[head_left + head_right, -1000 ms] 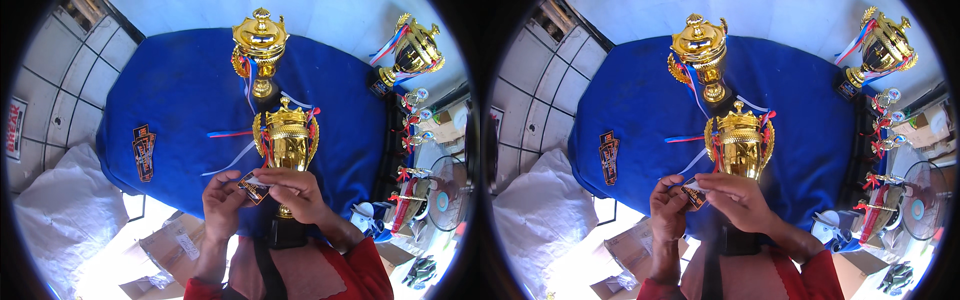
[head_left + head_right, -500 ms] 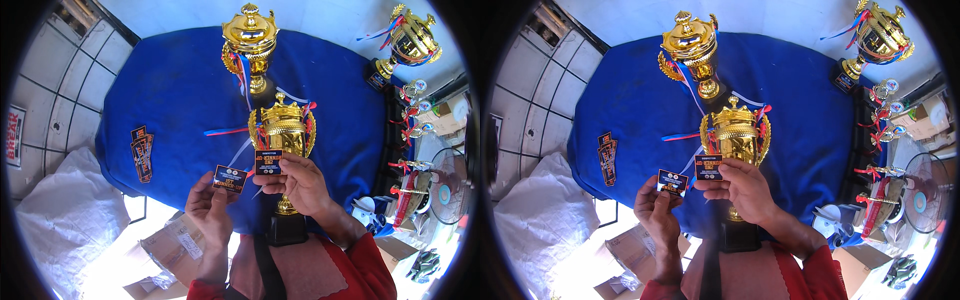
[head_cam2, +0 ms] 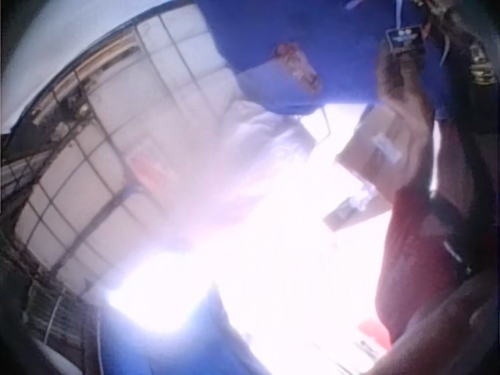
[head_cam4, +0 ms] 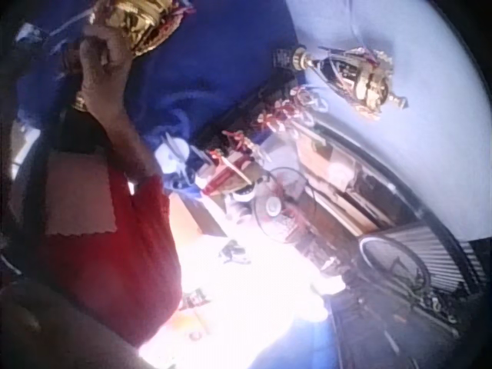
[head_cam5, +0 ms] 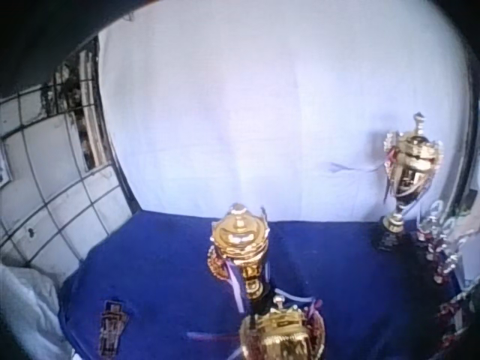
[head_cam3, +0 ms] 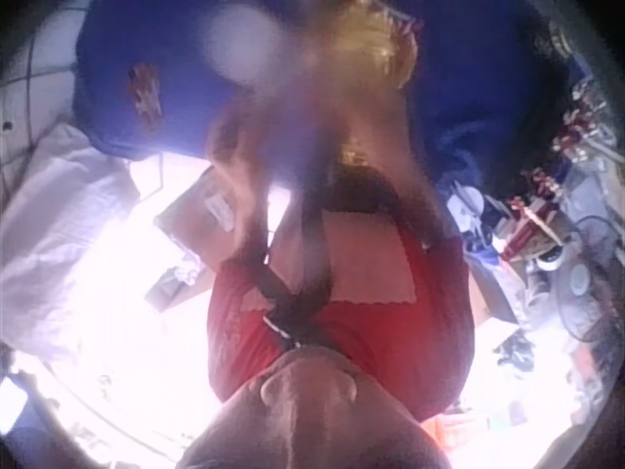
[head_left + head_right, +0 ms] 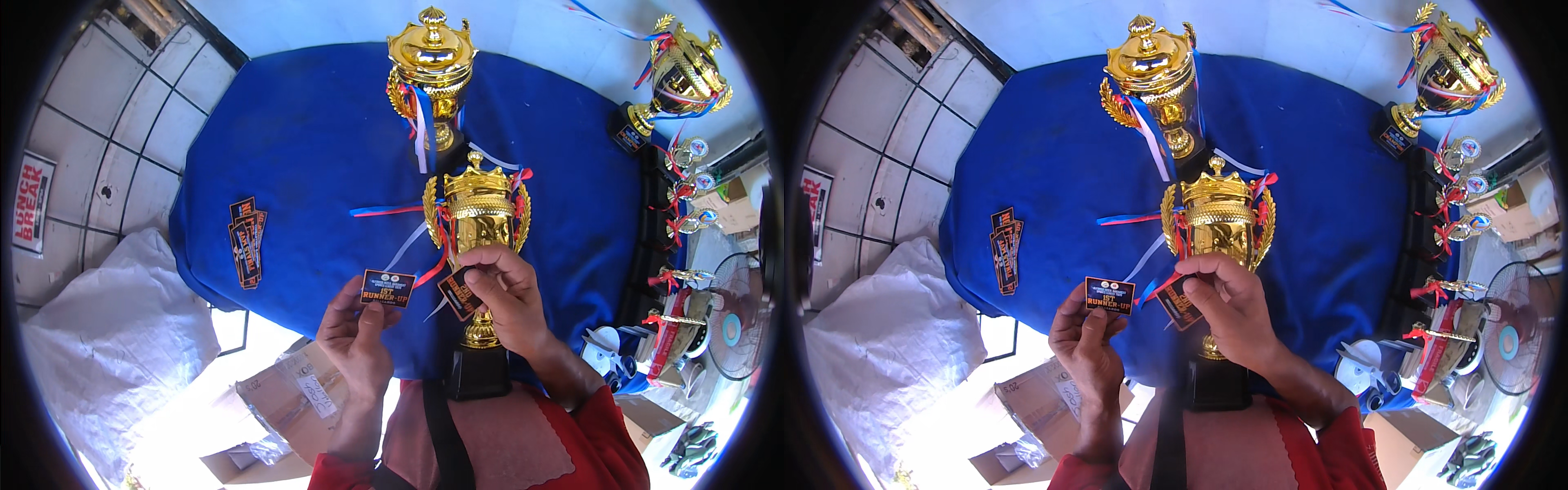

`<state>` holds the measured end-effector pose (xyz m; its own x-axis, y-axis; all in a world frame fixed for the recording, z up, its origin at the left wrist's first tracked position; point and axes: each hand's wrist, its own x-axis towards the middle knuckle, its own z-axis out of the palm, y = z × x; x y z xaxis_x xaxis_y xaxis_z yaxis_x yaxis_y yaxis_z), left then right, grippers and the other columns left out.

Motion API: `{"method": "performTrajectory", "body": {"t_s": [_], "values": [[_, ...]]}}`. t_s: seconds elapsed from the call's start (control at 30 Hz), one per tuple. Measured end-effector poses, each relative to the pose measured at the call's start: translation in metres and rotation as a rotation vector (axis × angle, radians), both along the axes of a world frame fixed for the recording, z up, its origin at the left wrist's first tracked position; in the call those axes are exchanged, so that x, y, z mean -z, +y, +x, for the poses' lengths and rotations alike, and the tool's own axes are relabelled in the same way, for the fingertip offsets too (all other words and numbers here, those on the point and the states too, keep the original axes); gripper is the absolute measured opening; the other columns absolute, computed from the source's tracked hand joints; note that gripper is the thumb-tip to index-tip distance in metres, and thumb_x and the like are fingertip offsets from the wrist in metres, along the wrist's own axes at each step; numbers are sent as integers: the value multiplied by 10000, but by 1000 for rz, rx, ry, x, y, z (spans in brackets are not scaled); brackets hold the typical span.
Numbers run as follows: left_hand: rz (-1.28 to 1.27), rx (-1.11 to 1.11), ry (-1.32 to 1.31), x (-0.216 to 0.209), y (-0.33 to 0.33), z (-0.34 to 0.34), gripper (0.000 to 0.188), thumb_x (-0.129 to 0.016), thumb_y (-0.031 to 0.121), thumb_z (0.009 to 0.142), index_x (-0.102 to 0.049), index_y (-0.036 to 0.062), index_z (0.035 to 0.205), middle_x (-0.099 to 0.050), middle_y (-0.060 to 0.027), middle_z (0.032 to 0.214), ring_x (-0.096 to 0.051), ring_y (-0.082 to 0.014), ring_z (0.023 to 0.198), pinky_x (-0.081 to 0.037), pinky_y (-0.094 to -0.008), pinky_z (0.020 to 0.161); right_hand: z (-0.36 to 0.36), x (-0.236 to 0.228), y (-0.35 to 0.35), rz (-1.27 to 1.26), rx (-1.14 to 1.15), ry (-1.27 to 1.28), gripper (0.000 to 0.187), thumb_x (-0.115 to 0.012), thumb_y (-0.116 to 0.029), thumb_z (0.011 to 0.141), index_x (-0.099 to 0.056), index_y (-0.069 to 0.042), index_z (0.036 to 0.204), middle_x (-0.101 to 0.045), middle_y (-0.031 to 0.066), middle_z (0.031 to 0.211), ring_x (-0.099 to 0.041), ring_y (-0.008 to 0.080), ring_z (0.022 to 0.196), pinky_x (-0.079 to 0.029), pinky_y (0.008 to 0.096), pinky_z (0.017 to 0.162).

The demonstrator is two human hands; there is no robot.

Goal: The person unpacks gold trophies from a cardboard box, removes them from plastic wrapping, and places them on a blue-covered table. They then peel backing from small rectangular stickers and affix them to the trophy bases.

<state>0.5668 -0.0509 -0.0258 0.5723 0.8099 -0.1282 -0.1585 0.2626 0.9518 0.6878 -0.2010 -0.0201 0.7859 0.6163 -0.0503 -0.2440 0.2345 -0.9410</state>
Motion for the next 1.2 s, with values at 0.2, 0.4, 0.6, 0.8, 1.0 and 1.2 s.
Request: {"method": "performTrajectory", "body": {"t_s": [0.2, 0.4, 0.6, 0.8, 1.0, 1.2], "values": [[-30, -9, -11, 1, -5, 0, 270, -582, -21, 936, -645, -45, 1197, -731, -133, 939, -733, -174, 742, -637, -274, 626, -2, -2, -3, -95, -43, -11, 222, -454, 49, 991, -648, 21, 1095, -606, 51, 924, -608, 87, 693, -494, 245, 576], [-181, 36, -120, 6, -13, 0, 118, -575, 42, 980, -629, 13, 1081, -734, -118, 935, -733, -176, 757, -642, -296, 657, -4, 14, -1, 83, -93, 87, 291, -408, 81, 876, -583, 6, 1095, -605, 61, 836, -595, 95, 712, -497, 249, 596], [-229, 23, -138, 7, -14, -1, 103, -553, 74, 993, -590, 90, 1087, -731, -113, 1004, -724, -190, 889, -591, -305, 685, -4, 6, 0, -172, -31, -188, 336, -534, 116, 854, -571, -14, 1162, -656, 68, 897, -640, 118, 796, -517, 266, 672], [-70, -236, -173, -13, 16, -18, 120, -518, 124, 1014, -549, 114, 1130, -640, -47, 1050, -586, -89, 848, -382, -220, 571, 0, 4, 33, -251, -307, -651, 160, -622, 49, 846, -606, 2, 998, -647, 128, 825, -678, 258, 776, -527, 350, 672], [-17, -299, -240, -11, 18, -34, 145, -572, 101, 975, -560, 75, 1117, -678, -92, 943, -623, -116, 743, -434, -225, 546, 25, 1, 98, -200, -205, -766, 144, -650, -48, 935, -632, -1, 1070, -678, 118, 912, -693, 249, 809, -528, 360, 693], [-12, 71, -45, 13, -5, -38, 247, -710, -1, 882, -588, 47, 1092, -685, -89, 932, -666, -151, 804, -514, -261, 663, 13, -13, 60, -102, -401, -392, 203, -645, -43, 976, -650, 21, 1169, -684, 110, 995, -684, 140, 871, -532, 268, 737]]}}
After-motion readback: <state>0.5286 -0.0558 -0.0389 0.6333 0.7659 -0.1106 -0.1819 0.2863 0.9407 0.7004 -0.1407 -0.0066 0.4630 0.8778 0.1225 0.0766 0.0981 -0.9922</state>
